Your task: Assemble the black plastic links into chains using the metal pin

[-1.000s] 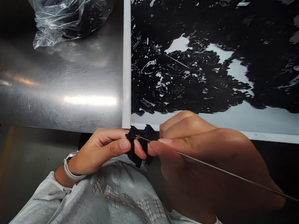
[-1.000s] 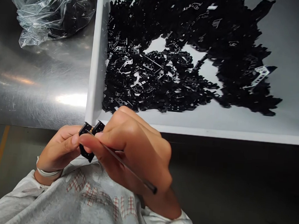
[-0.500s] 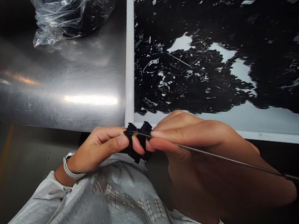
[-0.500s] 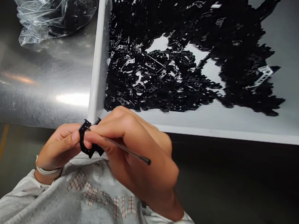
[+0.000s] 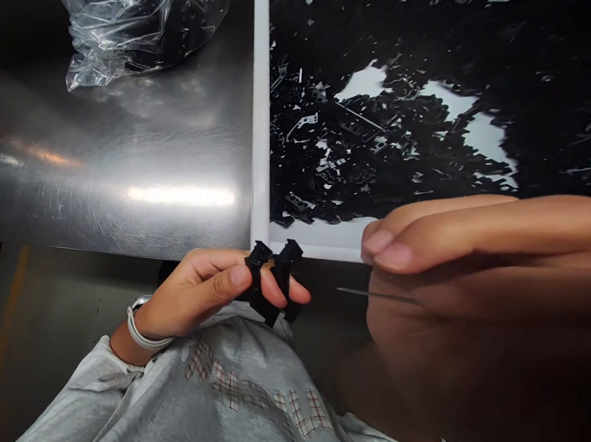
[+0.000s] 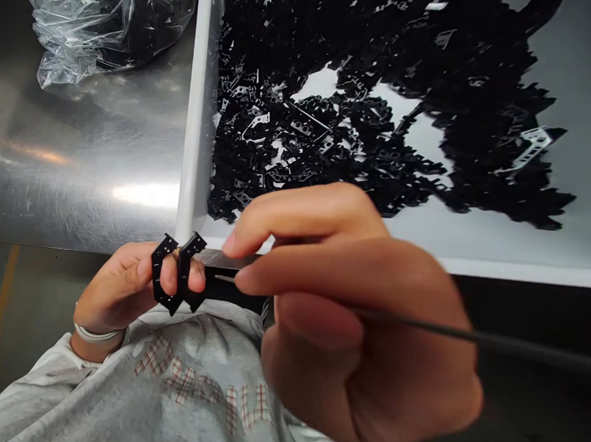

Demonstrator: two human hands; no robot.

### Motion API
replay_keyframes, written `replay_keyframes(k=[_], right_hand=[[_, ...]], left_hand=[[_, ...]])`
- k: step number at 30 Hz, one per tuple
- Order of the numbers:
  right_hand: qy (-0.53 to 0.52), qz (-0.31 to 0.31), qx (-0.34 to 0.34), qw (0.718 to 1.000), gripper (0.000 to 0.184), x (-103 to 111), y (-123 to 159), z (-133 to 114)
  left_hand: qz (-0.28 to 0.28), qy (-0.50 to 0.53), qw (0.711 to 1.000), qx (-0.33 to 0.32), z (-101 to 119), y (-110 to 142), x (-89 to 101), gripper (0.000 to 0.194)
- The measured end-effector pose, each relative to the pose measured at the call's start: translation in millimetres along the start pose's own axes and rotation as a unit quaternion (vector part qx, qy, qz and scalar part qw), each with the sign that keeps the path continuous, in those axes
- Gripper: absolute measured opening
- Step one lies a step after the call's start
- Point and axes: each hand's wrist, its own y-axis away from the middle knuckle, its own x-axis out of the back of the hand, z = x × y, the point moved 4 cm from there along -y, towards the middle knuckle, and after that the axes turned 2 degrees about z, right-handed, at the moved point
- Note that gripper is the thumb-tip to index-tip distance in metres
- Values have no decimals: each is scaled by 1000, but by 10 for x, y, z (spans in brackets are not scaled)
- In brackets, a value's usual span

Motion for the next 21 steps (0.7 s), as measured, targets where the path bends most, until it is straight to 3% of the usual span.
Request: replay_keyframes(k=[4, 8, 11, 14, 18, 21], right_hand=[[-25, -20, -59, 998, 40, -90, 10, -31], [-71, -44, -108, 991, 30, -193, 10, -82], [-84, -104, -118, 984, 25, -220, -28, -123], [-99, -157, -128, 974, 33, -217, -63, -141], [-113, -169, -115, 972, 33, -199, -81, -146], [-120, -163, -101, 974, 32, -208, -83, -138]], left_hand=[[-75, 30, 997, -16, -22, -30, -9, 34], [-140, -19, 990, -12, 2, -47, -36, 38], [-150, -45, 988, -6, 27, -52, -36, 35], [-158, -55, 986, -17, 39, -63, -35, 32], [-162, -64, 985, -13, 36, -100, -42, 33], [-137, -75, 987, 27, 30, -135, -44, 39]])
